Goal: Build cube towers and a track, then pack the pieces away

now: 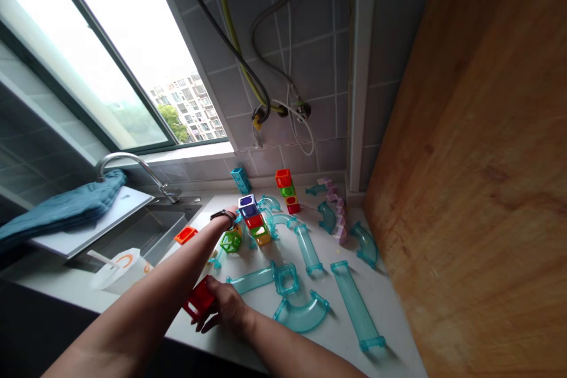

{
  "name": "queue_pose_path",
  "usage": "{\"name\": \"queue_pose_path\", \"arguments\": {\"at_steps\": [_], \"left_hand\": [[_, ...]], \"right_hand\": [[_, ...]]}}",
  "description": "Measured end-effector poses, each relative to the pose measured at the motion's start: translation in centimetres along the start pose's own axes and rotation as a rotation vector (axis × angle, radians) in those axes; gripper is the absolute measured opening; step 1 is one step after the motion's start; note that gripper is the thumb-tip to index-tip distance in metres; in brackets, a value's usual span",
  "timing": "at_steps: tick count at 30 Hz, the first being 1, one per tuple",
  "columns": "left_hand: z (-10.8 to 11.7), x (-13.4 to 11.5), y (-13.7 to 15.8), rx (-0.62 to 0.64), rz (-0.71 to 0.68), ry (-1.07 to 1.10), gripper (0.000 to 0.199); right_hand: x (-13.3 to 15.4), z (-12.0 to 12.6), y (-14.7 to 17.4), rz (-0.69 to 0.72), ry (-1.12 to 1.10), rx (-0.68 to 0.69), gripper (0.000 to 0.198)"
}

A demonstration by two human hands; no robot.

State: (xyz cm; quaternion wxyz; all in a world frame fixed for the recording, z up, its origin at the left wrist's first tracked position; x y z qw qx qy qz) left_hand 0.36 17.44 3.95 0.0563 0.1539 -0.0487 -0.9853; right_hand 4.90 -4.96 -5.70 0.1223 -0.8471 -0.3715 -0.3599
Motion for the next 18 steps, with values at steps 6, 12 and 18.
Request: {"name": "queue_pose_path", "arguments": {"at_steps": [6,12,18], "left_hand": [[-2.1,2.5,0.0,-0.066,0.065,0.056,0.037],[-2.6,3.2,0.6,-0.208,0.065,0.221,0.037],[-1.4,2.8,0.9,-0.394,0.061,0.524,0.037]], "right_hand": [[0.1,-0.1,0.0,-0.004,0.015,0.002,0.093],[-0.3,-0.1,0.0,0.039,0.015,0.012,0.088],[0.0,0.0,0.2,0.011,0.016,0.007,0.089]]}}
Point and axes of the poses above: each hand's wrist, its own y-axis away from the middle knuckle, its own z-axis out of the back of the hand, x = y × z, the point moved 3 cm from there along -y, towards the middle knuckle, and after that the axes turned 1 degree about -y, right-handed, at the moved point
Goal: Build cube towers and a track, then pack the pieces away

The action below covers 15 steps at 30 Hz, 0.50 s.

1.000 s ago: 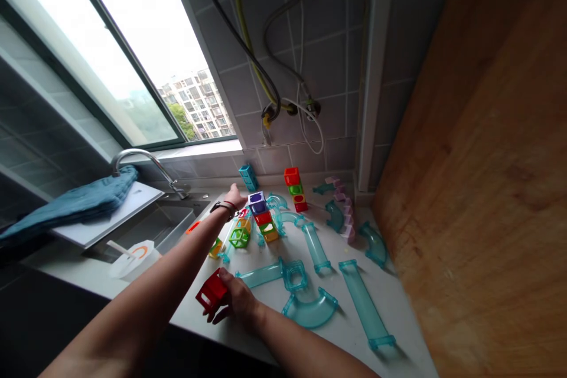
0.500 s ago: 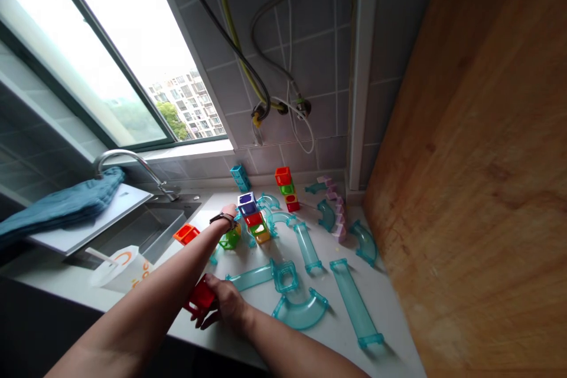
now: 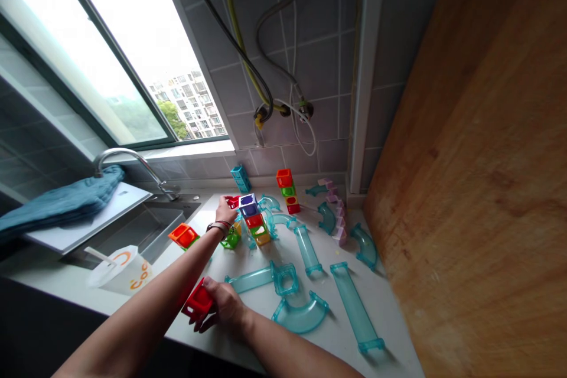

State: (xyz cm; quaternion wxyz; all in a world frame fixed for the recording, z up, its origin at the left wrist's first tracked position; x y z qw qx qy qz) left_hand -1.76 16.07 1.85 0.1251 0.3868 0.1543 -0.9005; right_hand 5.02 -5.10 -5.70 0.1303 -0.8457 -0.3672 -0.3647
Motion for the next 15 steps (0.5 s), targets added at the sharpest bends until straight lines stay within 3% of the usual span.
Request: {"name": "queue_pose_path", "arguments": {"at_steps": [4,7,12,15], "left_hand": [[2.2,-1.6,0.4,-0.142,-0.049,0.252,0.045],[5.7,-2.6,3.4,-0.207,-0.113,0.425,0.061],[12.6,-1.0,14.0,-0.138,-0.202,0.708,0.057],[14.4,2.2,20.5,-0.038,-0.050,0.816,0.054]], "right_hand": [[0.0,0.0,0.0,-0.020,-0.006,-0.037,0.090],[0.0,0.1,0.1,-0.021,-0.024,-0.059,0.089],[0.7,0.2,0.4,0.056,-0.031,-0.101,0.075],[1.2,0.2,0.7,0.110,-0.013,-0.134,0.065]]}}
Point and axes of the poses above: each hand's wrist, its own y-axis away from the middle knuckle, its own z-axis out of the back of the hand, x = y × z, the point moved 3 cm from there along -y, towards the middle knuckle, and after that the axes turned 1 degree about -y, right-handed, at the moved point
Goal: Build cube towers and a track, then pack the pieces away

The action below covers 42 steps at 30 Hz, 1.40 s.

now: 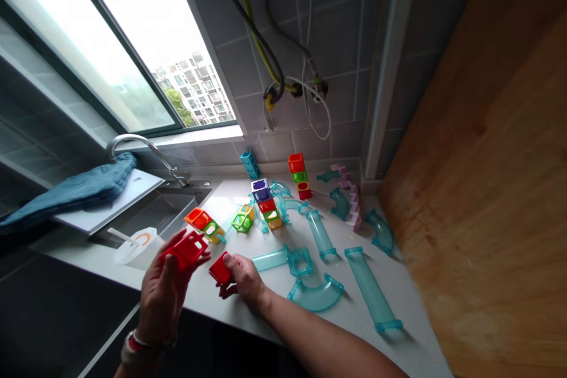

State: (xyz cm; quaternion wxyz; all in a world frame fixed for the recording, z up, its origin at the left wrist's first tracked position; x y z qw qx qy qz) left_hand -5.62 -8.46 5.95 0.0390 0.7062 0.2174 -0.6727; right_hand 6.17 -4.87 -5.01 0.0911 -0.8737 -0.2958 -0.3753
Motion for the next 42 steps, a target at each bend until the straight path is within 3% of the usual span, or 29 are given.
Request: {"name": "queue_pose_path", "arguments": {"at_steps": [5,8,11,17,20,25,29,35,42], "left_hand": [[3.7,3.4,6.6,-0.080,0.268,0.163,0.056],[4.5,4.5,7.6,-0.127,0.366,0.223,0.059],[4.4,5.2,7.4,-0.109,0.426,0.127,0.067],[4.0,6.5,6.3,-0.101,0.136,-0.251,0.077],[3.8,7.4,6.0,-0.087,0.064,-0.365,0.083],[3.4,7.2,5.2,-0.046,-0.067,-0.558,0.058],[2.5,6.3,4.7,-0.044,-0.262,-0.737,0.052],[1.3,6.8,4.5,-0.034,-0.273,-0.627,0.057],[2.1,7.1,4.8,-0.133,-0.212,-0.403,0.063]], "right_hand": [[0.6,0.1,0.3,-0.004,-0.093,-0.024,0.058],[1.0,0.0,0.5,-0.027,-0.139,-0.009,0.052],[1.3,0.0,0.8,-0.017,-0.173,-0.010,0.048],[1.3,0.3,0.4,0.067,-0.221,-0.066,0.058],[1.3,0.4,0.2,0.125,-0.162,-0.060,0.064],[1.4,0.1,0.3,0.150,-0.053,-0.047,0.068],[1.6,0.0,0.6,0.151,0.016,-0.037,0.072],[1.9,0.2,0.6,0.160,0.057,-0.040,0.070],[1.1,0.7,0.0,0.120,-0.078,-0.064,0.061]]}}
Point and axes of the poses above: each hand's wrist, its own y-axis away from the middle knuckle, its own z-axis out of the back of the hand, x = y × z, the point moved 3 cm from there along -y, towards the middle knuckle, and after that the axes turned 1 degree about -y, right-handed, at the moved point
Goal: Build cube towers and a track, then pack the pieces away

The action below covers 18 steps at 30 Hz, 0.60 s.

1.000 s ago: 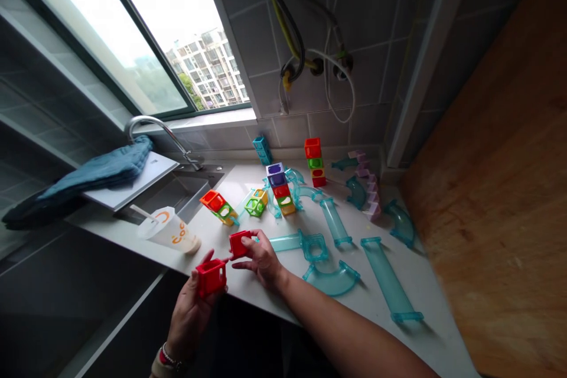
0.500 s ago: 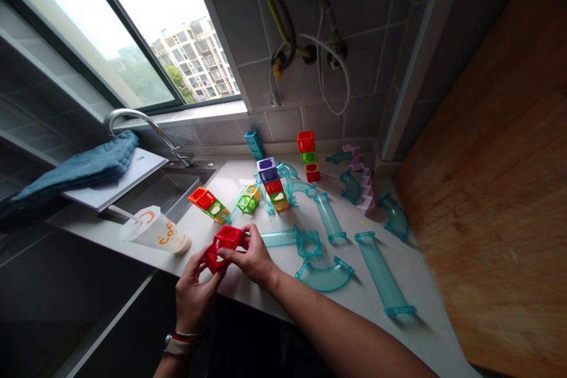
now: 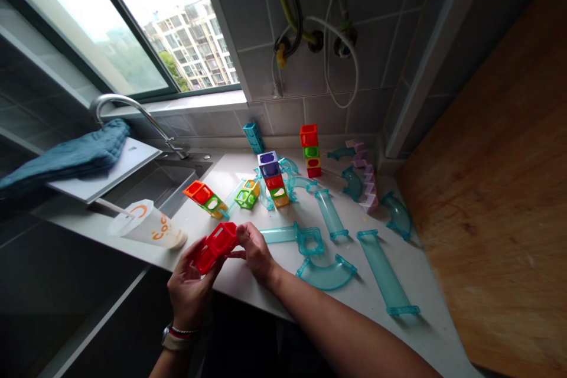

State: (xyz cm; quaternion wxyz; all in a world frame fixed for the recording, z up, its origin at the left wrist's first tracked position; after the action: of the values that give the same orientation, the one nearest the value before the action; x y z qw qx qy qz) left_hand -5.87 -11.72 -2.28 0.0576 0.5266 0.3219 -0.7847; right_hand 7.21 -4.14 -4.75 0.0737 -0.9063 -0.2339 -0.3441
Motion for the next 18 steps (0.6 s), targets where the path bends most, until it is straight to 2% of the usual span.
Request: {"name": "queue_pose_path", "arguments": {"at_steps": [5,11,18], "left_hand": [[0.6,-0.6,0.0,-0.012,0.034,-0.010,0.067],[1.3,-0.5,-0.3,0.045,0.089,0.030,0.070],[2.3,-0.8,-0.7,0.029,0.225,0.088,0.070]], "right_hand": [[-0.1,0.2,0.1,0.004,-0.011,0.006,0.057],[-0.3,0.3,0.1,-0.013,0.091,0.029,0.063],[-0.3,0.3,0.0,-0.075,0.085,0.050,0.054]]}}
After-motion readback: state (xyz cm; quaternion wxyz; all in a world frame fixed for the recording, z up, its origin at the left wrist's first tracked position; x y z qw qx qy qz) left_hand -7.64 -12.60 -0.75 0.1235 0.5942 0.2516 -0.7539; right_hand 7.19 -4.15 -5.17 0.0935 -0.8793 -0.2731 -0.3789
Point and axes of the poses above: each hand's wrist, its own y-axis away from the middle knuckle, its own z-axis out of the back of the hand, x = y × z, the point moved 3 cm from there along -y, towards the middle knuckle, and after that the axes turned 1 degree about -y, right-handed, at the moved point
